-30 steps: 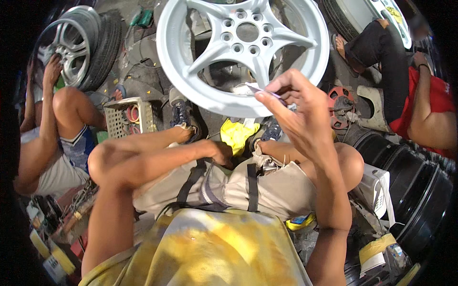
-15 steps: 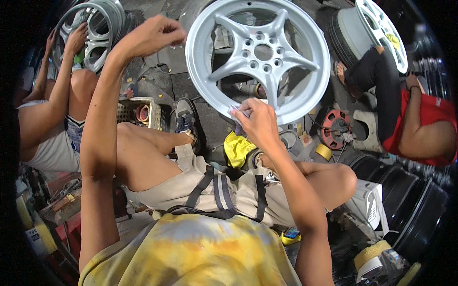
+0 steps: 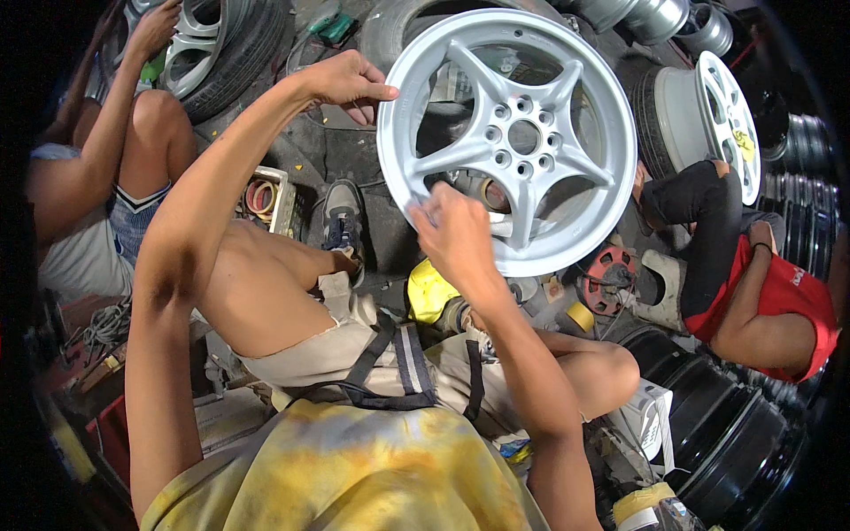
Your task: The person scrubs a silver wheel rim with a small brush and a yellow cloth, focusing on the spokes and inner barrel. They wipe the rim surface repeatedly with the cloth and brush to remove residue.
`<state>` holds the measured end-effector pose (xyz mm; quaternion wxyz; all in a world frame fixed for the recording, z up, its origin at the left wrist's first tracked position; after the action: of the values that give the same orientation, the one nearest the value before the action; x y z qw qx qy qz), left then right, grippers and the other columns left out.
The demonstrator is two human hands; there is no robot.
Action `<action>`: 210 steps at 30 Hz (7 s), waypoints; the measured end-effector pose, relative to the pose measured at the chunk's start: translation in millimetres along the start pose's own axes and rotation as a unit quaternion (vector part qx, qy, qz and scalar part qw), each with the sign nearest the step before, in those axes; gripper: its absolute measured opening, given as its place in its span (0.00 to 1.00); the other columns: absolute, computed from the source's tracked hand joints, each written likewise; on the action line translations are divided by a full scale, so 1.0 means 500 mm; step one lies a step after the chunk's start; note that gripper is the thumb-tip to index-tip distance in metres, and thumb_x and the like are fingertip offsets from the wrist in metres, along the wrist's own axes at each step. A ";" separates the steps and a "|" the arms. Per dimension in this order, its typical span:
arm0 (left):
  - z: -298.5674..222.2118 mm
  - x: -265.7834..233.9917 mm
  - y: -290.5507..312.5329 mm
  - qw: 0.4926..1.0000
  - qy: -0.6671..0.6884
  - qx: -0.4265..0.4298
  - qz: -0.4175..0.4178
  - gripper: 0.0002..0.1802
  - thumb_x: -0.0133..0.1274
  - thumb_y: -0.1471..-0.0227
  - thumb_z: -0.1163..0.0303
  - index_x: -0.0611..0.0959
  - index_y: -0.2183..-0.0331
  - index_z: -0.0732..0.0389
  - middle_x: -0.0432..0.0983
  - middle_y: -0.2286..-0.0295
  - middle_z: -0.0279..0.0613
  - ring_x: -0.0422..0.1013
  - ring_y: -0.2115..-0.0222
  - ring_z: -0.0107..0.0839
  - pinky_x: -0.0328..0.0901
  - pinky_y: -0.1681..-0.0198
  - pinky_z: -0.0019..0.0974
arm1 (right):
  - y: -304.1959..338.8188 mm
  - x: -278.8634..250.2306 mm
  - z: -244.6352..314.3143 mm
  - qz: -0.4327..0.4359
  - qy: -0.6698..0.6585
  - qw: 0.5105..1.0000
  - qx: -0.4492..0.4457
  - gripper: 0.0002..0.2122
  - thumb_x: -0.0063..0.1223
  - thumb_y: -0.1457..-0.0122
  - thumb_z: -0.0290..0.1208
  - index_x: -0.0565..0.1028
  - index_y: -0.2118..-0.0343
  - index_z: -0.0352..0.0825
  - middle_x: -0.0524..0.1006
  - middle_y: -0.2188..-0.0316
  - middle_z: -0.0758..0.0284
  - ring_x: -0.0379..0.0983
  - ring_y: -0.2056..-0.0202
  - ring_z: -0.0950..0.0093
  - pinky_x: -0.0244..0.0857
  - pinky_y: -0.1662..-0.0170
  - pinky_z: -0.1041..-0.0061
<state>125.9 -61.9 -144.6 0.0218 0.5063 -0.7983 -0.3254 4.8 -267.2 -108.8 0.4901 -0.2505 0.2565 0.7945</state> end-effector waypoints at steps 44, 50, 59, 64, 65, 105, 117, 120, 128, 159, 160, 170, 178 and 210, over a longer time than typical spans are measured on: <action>-0.216 0.288 0.190 0.964 0.211 0.148 0.068 0.07 0.57 0.47 0.76 0.83 0.67 0.71 0.81 0.77 0.43 0.78 0.76 0.24 0.73 0.71 0.28 | 0.160 -0.183 0.019 -0.240 -0.123 0.962 -0.031 0.12 0.65 0.45 0.23 0.80 0.58 0.29 0.76 0.64 0.62 0.76 0.69 0.74 0.71 0.67 0.75; -0.234 0.282 0.199 0.983 0.088 0.162 0.012 0.08 0.57 0.42 0.76 0.82 0.61 0.70 0.80 0.72 0.37 0.77 0.72 0.22 0.74 0.67 0.27 | 0.170 -0.185 -0.014 -0.228 -0.184 0.956 0.004 0.09 0.64 0.43 0.24 0.78 0.62 0.28 0.77 0.65 0.63 0.76 0.65 0.76 0.71 0.64 0.76; -0.215 0.318 0.195 0.974 0.174 0.113 0.089 0.13 0.56 0.40 0.74 0.81 0.54 0.70 0.82 0.65 0.43 0.79 0.67 0.24 0.76 0.62 0.29 | 0.169 -0.179 -0.052 -0.192 -0.305 0.932 0.039 0.13 0.63 0.40 0.24 0.75 0.56 0.26 0.78 0.61 0.64 0.74 0.60 0.79 0.70 0.58 0.78; -0.217 0.316 0.195 0.965 0.217 0.124 0.082 0.14 0.56 0.39 0.74 0.80 0.53 0.70 0.82 0.64 0.43 0.79 0.66 0.25 0.76 0.60 0.30 | 0.172 -0.162 -0.066 -0.175 -0.433 0.881 0.073 0.13 0.62 0.40 0.22 0.75 0.55 0.26 0.78 0.60 0.65 0.75 0.61 0.81 0.69 0.57 0.81; -0.219 0.315 0.195 0.964 0.218 0.132 0.078 0.14 0.55 0.39 0.74 0.80 0.52 0.70 0.82 0.64 0.42 0.79 0.66 0.25 0.76 0.60 0.30 | 0.170 -0.163 -0.066 -0.179 -0.465 0.863 0.082 0.12 0.62 0.40 0.21 0.75 0.55 0.26 0.78 0.60 0.65 0.75 0.61 0.81 0.69 0.56 0.81; -0.198 0.342 0.175 0.935 0.252 0.048 0.245 0.12 0.65 0.46 0.67 0.86 0.59 0.60 0.80 0.71 0.27 0.68 0.74 0.14 0.61 0.72 0.21 | 0.139 -0.200 -0.063 -0.064 -0.475 0.877 0.041 0.05 0.55 0.35 0.26 0.77 0.59 0.31 0.80 0.67 0.73 0.74 0.64 0.85 0.68 0.57 0.82; -0.244 0.307 0.186 0.951 0.207 0.203 0.105 0.15 0.62 0.44 0.73 0.81 0.55 0.66 0.80 0.61 0.40 0.77 0.62 0.23 0.72 0.53 0.28 | 0.121 -0.208 -0.036 -0.142 -0.368 0.919 -0.026 0.06 0.60 0.38 0.24 0.80 0.61 0.29 0.78 0.63 0.70 0.74 0.62 0.82 0.68 0.55 0.80; -0.250 0.294 0.180 0.943 0.237 0.196 0.126 0.15 0.62 0.44 0.74 0.81 0.55 0.66 0.80 0.60 0.41 0.78 0.61 0.24 0.72 0.52 0.28 | 0.118 -0.200 -0.034 -0.147 -0.391 0.908 -0.021 0.06 0.63 0.40 0.24 0.80 0.62 0.31 0.79 0.63 0.70 0.74 0.62 0.82 0.68 0.57 0.81; -0.093 -0.085 0.037 0.931 -0.066 0.217 -0.287 0.14 0.60 0.41 0.63 0.86 0.58 0.62 0.79 0.70 0.33 0.71 0.72 0.19 0.68 0.68 0.26 | 0.102 -0.053 0.020 -0.153 0.041 0.975 -0.158 0.12 0.60 0.48 0.18 0.79 0.59 0.30 0.71 0.69 0.61 0.72 0.65 0.65 0.67 0.61 0.67; -0.059 -0.004 -0.161 0.938 0.087 0.192 -0.276 0.30 0.52 0.40 0.45 0.85 0.52 0.60 0.83 0.62 0.51 0.77 0.58 0.37 0.68 0.51 0.43 | 0.014 0.018 0.079 -0.113 0.039 0.974 -0.195 0.11 0.53 0.46 0.15 0.77 0.59 0.26 0.69 0.69 0.55 0.71 0.63 0.54 0.66 0.59 0.58; -0.062 -0.002 -0.157 0.936 0.084 0.193 -0.282 0.29 0.52 0.40 0.45 0.85 0.52 0.60 0.83 0.62 0.51 0.77 0.59 0.37 0.68 0.52 0.43 | -0.001 0.018 0.090 -0.125 0.046 0.969 -0.207 0.11 0.53 0.46 0.14 0.77 0.59 0.26 0.68 0.69 0.55 0.71 0.63 0.55 0.66 0.59 0.58; -0.055 -0.002 -0.164 0.942 0.068 0.188 -0.271 0.32 0.56 0.40 0.44 0.83 0.49 0.63 0.82 0.57 0.45 0.75 0.57 0.30 0.69 0.51 0.36 | 0.041 -0.003 -0.009 -0.107 -0.060 0.990 -0.076 0.07 0.61 0.42 0.27 0.80 0.66 0.29 0.76 0.74 0.56 0.75 0.73 0.59 0.66 0.67 0.65; -0.060 -0.001 -0.151 0.943 0.085 0.187 -0.260 0.33 0.56 0.41 0.43 0.83 0.49 0.63 0.81 0.58 0.45 0.74 0.56 0.30 0.68 0.50 0.37 | 0.017 -0.016 -0.018 -0.045 -0.054 0.997 0.019 0.11 0.62 0.43 0.32 0.79 0.68 0.27 0.78 0.77 0.52 0.74 0.77 0.61 0.66 0.69 0.65; -0.073 0.002 -0.172 0.940 0.094 0.204 -0.258 0.32 0.55 0.41 0.43 0.84 0.50 0.62 0.81 0.60 0.42 0.74 0.59 0.28 0.68 0.53 0.35 | -0.151 -0.009 0.072 -0.135 0.037 0.990 -0.011 0.11 0.61 0.46 0.32 0.76 0.76 0.27 0.79 0.73 0.48 0.76 0.66 0.46 0.68 0.61 0.51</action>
<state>207.0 -104.5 -162.8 -0.0920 0.7168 -0.6838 -0.1005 69.6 -217.1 -91.3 0.5800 -0.3171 0.2293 0.7144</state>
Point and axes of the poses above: each hand's wrist, its own y-axis away from the middle knuckle, its own x-axis out of the palm, z = x × y, the point moved 9 cm from there along -y, towards the middle knuckle
